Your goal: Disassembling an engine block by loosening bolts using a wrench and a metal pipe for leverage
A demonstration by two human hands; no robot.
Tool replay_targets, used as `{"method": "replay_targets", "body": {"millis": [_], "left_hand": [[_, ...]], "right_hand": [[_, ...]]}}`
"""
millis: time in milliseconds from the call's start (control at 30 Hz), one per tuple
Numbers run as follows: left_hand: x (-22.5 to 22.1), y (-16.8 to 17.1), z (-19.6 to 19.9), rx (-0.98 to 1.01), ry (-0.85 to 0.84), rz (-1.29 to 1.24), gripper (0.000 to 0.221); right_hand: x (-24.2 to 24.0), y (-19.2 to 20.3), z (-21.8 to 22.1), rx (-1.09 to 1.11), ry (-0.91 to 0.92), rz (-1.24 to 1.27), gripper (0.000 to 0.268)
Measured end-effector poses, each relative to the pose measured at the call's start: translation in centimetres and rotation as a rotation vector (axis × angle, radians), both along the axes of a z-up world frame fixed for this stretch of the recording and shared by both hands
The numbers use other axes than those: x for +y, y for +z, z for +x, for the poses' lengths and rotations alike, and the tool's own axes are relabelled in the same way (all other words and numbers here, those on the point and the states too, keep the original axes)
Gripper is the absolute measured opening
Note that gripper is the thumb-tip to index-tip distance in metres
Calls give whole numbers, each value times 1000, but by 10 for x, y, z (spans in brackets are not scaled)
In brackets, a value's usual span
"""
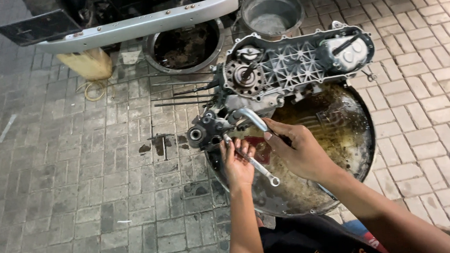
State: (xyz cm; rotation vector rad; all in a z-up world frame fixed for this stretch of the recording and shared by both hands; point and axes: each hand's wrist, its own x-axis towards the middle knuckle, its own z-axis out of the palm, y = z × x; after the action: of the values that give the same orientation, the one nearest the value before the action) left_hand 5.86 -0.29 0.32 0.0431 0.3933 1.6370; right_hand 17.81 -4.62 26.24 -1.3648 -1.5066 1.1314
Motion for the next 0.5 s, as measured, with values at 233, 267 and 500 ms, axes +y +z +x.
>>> {"method": "replay_targets", "body": {"millis": [233,267,500], "left_hand": [[-7,-5,4,61,-44,13,23],[-4,-11,5,100,-23,-2,26],[-5,9,5,150,-43,73,23]], "right_hand": [[-2,-20,44,44,-25,-17,40],[-4,-24,49,56,-23,-26,40],[-5,-11,63,103,-35,-63,37]]}}
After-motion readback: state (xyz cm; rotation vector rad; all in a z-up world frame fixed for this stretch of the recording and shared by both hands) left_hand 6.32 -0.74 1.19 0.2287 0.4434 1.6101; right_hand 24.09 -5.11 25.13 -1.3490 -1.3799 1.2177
